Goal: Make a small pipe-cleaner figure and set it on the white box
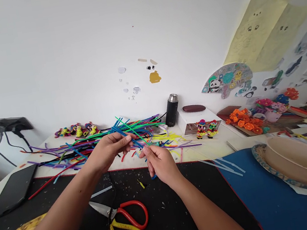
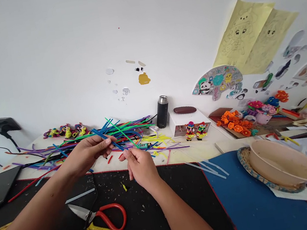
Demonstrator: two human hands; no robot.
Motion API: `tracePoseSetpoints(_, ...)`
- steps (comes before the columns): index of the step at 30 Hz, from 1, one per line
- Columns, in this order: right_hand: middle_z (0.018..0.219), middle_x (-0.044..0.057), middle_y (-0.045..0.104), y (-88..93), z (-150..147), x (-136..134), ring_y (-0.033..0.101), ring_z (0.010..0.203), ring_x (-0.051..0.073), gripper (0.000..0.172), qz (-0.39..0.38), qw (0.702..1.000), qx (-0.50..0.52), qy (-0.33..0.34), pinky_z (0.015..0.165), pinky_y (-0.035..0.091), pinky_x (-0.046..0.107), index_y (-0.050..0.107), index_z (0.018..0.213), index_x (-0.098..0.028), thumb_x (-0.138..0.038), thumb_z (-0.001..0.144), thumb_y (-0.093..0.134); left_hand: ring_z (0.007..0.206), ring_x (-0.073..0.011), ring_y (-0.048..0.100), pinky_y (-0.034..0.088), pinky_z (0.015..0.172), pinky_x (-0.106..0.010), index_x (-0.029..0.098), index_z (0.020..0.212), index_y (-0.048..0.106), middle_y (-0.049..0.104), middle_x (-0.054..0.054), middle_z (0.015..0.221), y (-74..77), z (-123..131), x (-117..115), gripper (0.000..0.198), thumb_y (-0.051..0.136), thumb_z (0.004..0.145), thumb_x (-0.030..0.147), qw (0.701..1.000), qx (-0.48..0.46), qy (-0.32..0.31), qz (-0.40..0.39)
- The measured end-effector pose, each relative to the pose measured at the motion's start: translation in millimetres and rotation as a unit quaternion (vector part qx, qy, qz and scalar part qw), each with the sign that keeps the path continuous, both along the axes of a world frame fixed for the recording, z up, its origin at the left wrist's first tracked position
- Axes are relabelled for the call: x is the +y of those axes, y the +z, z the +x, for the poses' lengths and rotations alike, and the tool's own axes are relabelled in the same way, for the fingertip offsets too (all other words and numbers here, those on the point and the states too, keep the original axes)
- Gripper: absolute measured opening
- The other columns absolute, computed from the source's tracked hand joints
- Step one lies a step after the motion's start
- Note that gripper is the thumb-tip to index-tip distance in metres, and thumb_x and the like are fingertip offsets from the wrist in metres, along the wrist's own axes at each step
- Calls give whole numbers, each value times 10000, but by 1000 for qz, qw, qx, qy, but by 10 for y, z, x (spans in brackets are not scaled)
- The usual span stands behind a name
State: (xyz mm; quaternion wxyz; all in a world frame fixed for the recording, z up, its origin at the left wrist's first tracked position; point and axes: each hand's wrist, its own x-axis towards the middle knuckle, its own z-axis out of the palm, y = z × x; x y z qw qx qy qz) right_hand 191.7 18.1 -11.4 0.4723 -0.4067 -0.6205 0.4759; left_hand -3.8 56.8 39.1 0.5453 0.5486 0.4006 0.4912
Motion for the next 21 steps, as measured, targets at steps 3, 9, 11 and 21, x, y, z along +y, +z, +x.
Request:
tracePoseSetpoints(3,471,-58,527,1,6,1,510,362,107,520,2,1000,-13,-7,427,369,212,736,962,-166,-615,1036,485,513,-142,552,445,453,-248,152,651,761,687,-72,628,-5,-15,18,426,910,671,551,998,53,9,30)
tracePoseSetpoints(9,539,-46,568,-1,-2,2,530,378,99,519,-12,1000,1,7,413,370,202,732,992,-162,-625,1021,501,544,-148,579,460,492,-243,160,623,762,708,-75,639,-15,9,8,394,923,663,518,996,64,41,41)
tracePoseSetpoints(11,556,-48,576,-3,-5,6,531,383,96,500,-18,999,24,16,405,359,198,715,981,-166,-633,999,539,559,-140,593,474,521,-239,146,676,787,730,-89,674,-29,20,12,382,937,653,497,999,15,47,19)
tracePoseSetpoints(21,575,-60,584,13,-31,18,517,367,92,438,-53,996,69,19,374,338,198,676,1002,-172,-601,921,652,571,-111,600,480,517,-207,108,707,802,733,-87,694,-27,58,21,385,1009,561,398,991,-110,28,-75)
